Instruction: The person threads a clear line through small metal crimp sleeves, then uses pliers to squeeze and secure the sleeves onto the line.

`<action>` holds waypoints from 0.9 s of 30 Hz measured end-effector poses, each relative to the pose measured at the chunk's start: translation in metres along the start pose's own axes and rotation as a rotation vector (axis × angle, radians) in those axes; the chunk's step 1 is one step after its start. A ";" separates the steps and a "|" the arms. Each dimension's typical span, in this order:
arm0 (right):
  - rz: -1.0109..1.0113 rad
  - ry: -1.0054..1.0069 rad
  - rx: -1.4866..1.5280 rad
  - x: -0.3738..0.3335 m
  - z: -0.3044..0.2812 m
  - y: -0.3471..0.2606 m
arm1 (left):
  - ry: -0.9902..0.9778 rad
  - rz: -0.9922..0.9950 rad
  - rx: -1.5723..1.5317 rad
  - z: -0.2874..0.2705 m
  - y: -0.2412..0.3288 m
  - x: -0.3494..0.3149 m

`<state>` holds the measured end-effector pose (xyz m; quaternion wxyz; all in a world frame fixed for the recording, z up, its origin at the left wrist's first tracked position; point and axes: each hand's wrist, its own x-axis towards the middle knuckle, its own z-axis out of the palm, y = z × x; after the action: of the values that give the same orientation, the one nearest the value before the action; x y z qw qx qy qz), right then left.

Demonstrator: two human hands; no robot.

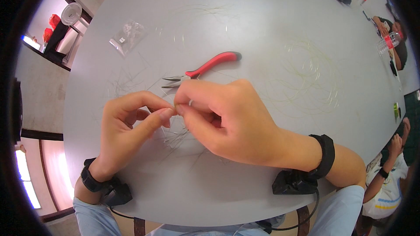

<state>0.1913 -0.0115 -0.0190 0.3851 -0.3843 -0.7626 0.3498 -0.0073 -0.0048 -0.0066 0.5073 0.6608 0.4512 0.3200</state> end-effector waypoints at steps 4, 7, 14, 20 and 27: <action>-0.002 0.023 -0.005 0.000 0.000 0.000 | -0.061 0.097 0.130 -0.003 -0.002 0.000; 0.052 0.057 0.052 0.000 0.001 -0.001 | -0.030 0.115 0.118 0.000 -0.005 0.001; 0.039 0.039 0.057 -0.001 -0.007 -0.006 | -0.027 0.107 0.070 -0.001 0.000 0.002; 0.026 0.075 0.061 -0.002 -0.003 -0.007 | -0.015 -0.033 -0.114 0.000 0.002 0.002; 0.026 0.061 0.051 -0.002 0.001 -0.006 | -0.014 -0.072 -0.182 -0.001 -0.001 0.001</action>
<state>0.1897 -0.0164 -0.0148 0.4132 -0.3948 -0.7363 0.3622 -0.0077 -0.0035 -0.0074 0.5795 0.5976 0.4402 0.3366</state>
